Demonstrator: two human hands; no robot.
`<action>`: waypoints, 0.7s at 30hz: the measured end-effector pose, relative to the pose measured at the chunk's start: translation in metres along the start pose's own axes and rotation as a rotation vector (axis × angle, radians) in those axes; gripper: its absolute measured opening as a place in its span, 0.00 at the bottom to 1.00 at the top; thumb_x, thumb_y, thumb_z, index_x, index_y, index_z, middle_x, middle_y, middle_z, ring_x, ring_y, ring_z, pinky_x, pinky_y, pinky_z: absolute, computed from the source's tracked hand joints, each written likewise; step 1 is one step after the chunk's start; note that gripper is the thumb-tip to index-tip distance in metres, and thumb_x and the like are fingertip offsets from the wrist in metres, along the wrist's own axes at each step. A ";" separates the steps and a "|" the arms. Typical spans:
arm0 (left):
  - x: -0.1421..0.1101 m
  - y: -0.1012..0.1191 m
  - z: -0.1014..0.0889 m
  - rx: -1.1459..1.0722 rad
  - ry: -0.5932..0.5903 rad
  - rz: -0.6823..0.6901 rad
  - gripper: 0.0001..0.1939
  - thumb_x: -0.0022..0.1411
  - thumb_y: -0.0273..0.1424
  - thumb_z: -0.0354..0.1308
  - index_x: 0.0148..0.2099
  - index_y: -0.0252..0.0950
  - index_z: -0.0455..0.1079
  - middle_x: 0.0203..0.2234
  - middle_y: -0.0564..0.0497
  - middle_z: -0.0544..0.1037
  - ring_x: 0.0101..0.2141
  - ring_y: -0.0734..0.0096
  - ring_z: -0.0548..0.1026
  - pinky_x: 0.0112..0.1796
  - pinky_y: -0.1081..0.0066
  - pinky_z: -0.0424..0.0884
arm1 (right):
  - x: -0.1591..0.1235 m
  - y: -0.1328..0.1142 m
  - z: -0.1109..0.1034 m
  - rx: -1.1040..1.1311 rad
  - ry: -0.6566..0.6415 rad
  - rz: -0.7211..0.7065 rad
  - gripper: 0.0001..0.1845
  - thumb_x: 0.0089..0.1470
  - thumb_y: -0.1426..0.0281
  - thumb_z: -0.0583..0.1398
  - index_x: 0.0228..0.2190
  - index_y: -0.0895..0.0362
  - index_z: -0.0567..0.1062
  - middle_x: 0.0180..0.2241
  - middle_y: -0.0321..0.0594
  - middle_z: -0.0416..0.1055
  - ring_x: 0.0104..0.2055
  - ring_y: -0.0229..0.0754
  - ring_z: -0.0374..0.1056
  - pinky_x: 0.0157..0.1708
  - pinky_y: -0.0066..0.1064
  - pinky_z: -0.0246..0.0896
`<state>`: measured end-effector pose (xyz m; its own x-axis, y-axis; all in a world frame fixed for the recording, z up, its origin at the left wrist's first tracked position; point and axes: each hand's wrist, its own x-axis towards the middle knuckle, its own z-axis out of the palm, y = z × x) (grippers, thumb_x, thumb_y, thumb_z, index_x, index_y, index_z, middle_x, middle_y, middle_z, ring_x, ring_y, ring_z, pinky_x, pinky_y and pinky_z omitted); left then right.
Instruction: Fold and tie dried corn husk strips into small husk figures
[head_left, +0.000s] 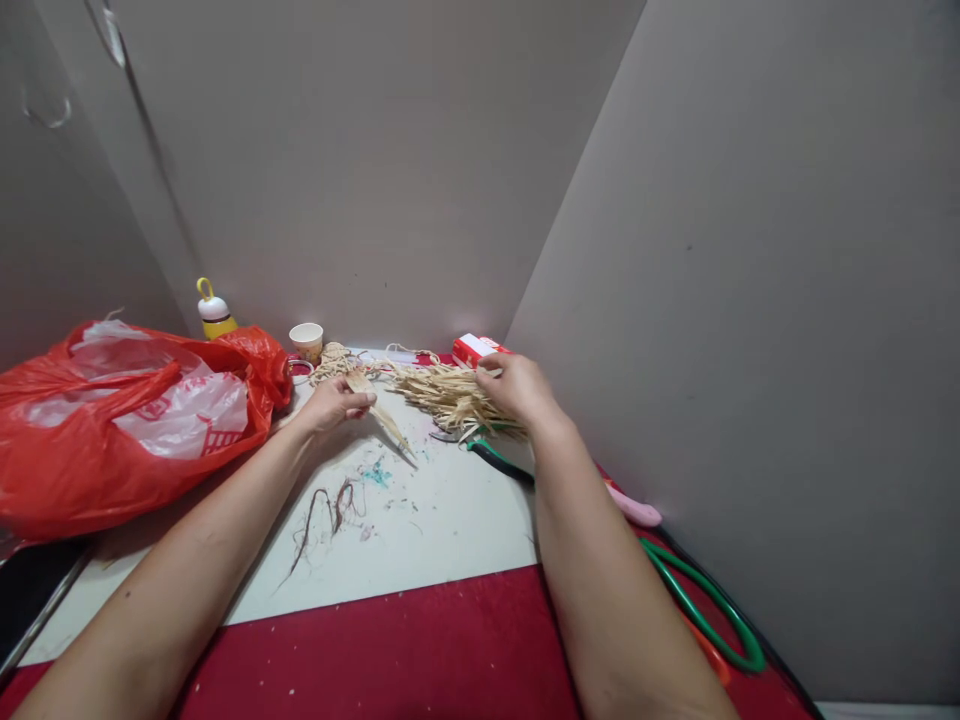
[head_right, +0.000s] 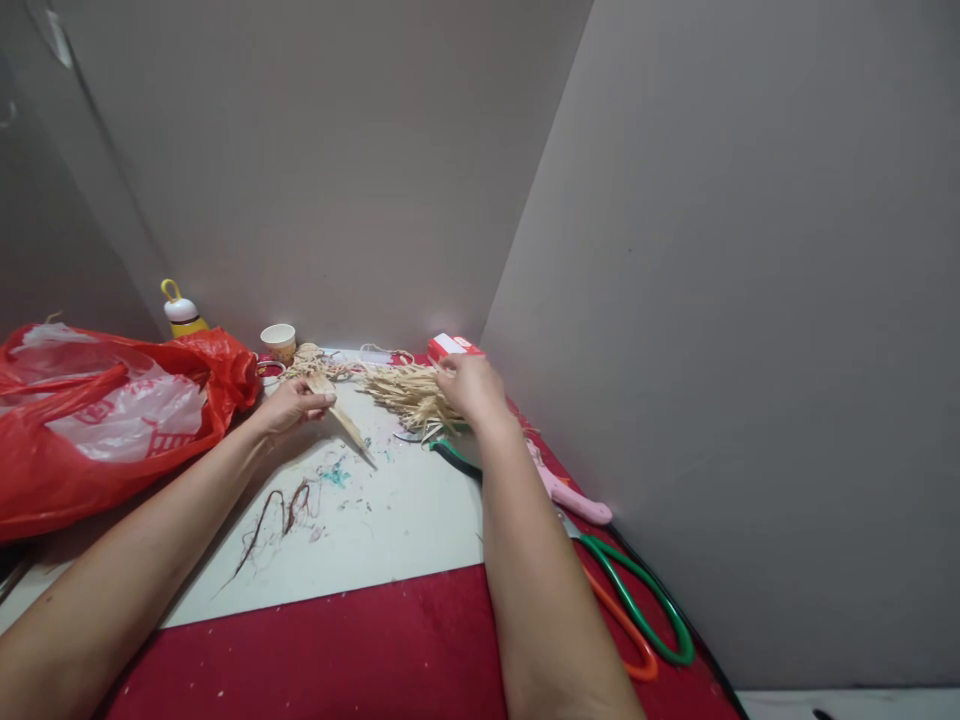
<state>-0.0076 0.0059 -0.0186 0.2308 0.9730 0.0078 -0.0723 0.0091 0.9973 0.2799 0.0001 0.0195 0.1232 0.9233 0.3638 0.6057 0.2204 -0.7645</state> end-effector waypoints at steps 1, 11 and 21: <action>-0.001 0.001 0.001 0.018 -0.023 0.007 0.16 0.38 0.33 0.71 0.26 0.31 0.68 0.17 0.55 0.70 0.19 0.79 0.66 0.24 0.75 0.62 | -0.001 -0.005 0.007 -0.009 0.022 -0.011 0.03 0.45 0.70 0.63 0.26 0.56 0.74 0.31 0.46 0.73 0.37 0.49 0.67 0.41 0.42 0.59; -0.011 0.007 0.011 0.131 -0.098 0.081 0.14 0.39 0.27 0.67 0.29 0.32 0.66 0.20 0.56 0.69 0.22 0.79 0.66 0.26 0.76 0.62 | -0.040 -0.047 0.103 0.218 -0.403 -0.100 0.09 0.45 0.65 0.62 0.23 0.58 0.73 0.20 0.34 0.68 0.23 0.34 0.63 0.23 0.25 0.57; -0.010 0.008 0.015 0.098 -0.109 0.087 0.17 0.37 0.23 0.62 0.34 0.33 0.66 0.24 0.56 0.71 0.24 0.78 0.68 0.27 0.76 0.62 | -0.041 -0.053 0.095 0.455 -0.452 0.172 0.04 0.40 0.74 0.60 0.22 0.57 0.68 0.15 0.29 0.65 0.16 0.32 0.62 0.14 0.21 0.53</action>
<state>0.0040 -0.0076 -0.0100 0.3320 0.9383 0.0971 -0.0029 -0.1020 0.9948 0.1681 -0.0197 -0.0058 -0.2131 0.9765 0.0332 0.2019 0.0773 -0.9764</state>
